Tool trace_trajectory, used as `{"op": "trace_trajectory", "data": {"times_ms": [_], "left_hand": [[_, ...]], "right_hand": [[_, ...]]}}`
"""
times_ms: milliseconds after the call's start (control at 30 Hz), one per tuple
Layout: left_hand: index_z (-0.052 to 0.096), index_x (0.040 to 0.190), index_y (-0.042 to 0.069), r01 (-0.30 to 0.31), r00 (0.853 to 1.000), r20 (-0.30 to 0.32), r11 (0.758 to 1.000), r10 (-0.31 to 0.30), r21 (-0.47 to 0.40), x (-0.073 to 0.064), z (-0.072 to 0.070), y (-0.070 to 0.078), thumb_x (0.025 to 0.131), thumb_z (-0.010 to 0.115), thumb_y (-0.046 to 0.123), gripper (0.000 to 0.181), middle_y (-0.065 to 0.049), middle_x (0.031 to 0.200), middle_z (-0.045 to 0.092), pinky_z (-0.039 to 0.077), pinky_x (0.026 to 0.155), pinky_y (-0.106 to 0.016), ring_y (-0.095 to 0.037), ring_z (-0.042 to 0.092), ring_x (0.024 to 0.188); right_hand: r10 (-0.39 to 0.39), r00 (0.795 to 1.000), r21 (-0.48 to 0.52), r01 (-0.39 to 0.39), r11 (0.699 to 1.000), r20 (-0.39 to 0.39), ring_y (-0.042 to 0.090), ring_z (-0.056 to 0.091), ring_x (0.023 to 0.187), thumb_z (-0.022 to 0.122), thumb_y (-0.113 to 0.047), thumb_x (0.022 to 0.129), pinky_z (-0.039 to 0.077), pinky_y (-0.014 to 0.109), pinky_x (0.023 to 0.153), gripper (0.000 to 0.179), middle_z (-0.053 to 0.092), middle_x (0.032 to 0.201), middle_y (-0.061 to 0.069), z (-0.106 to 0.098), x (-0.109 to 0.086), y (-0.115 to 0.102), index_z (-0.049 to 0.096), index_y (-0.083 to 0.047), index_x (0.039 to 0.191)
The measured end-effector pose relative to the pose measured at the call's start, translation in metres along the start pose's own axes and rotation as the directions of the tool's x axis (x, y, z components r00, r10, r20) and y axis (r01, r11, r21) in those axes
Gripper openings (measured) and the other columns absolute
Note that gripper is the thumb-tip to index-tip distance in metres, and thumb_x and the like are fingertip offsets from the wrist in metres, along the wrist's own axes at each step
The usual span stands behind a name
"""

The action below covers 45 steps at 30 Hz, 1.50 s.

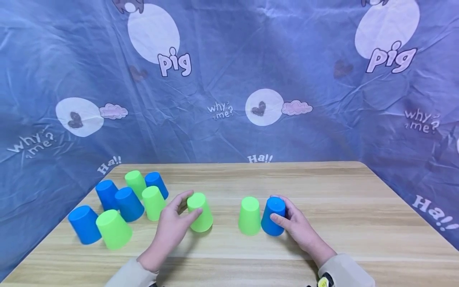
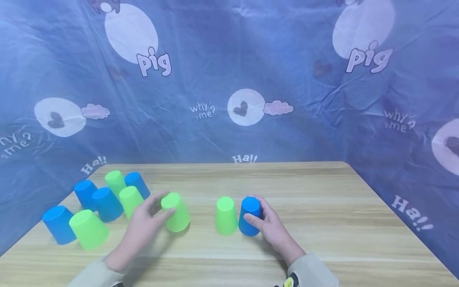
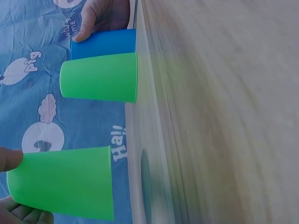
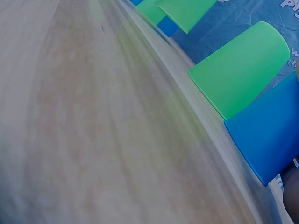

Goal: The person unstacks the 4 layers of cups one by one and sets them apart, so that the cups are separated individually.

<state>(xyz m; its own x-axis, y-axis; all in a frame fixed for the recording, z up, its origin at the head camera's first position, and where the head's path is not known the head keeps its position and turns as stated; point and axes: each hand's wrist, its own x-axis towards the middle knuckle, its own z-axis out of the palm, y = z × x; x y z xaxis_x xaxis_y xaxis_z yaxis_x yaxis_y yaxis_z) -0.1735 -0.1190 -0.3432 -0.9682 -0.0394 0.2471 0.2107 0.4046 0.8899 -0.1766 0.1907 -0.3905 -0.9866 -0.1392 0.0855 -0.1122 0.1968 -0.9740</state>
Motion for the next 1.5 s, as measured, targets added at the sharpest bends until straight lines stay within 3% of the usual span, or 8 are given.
{"op": "trace_trajectory", "data": {"times_ms": [867,1067,1267,1500], "left_hand": [[0.052,0.127,0.006,0.014,0.996,-0.087,0.991,-0.002,0.136,-0.013,-0.047,-0.017,0.08,0.073,0.023,0.054,-0.013,0.126,0.057,0.046,0.096,-0.036,-0.027,0.055,0.114],[0.051,0.128,0.006,0.054,0.994,-0.103,0.983,-0.036,0.176,-0.015,-0.058,-0.021,0.081,0.072,0.028,0.056,-0.015,0.127,0.056,0.046,0.096,-0.038,-0.028,0.055,0.114],[0.045,0.133,0.005,0.125,0.989,-0.099,0.972,-0.107,0.199,-0.018,-0.073,-0.022,0.084,0.069,0.031,0.061,-0.018,0.137,0.046,0.043,0.099,-0.04,-0.032,0.051,0.119],[0.041,0.136,0.006,0.208,0.976,-0.105,0.949,-0.188,0.235,-0.023,-0.086,-0.025,0.083,0.068,0.038,0.067,-0.018,0.138,0.044,0.042,0.1,-0.042,-0.034,0.048,0.122]], "right_hand": [[-0.006,1.0,-0.005,0.006,1.0,-0.001,0.04,0.035,0.13,0.057,-0.019,0.092,0.029,0.059,0.105,0.056,0.037,0.141,0.019,0.0,-0.001,0.001,0.031,-0.008,0.141],[0.008,1.0,-0.004,-0.008,1.0,-0.002,0.04,0.034,0.13,0.057,-0.02,0.092,0.029,0.06,0.105,0.057,0.037,0.142,0.018,0.001,-0.001,0.0,0.031,-0.01,0.141],[0.005,1.0,-0.008,-0.005,1.0,0.0,0.041,0.034,0.13,0.057,-0.019,0.092,0.029,0.061,0.105,0.058,0.036,0.142,0.019,0.001,-0.001,0.0,0.029,-0.007,0.142],[0.013,1.0,-0.005,-0.013,1.0,0.002,0.041,0.034,0.13,0.057,-0.019,0.092,0.028,0.061,0.105,0.059,0.037,0.142,0.019,0.001,0.0,-0.001,0.028,-0.007,0.142]]}}
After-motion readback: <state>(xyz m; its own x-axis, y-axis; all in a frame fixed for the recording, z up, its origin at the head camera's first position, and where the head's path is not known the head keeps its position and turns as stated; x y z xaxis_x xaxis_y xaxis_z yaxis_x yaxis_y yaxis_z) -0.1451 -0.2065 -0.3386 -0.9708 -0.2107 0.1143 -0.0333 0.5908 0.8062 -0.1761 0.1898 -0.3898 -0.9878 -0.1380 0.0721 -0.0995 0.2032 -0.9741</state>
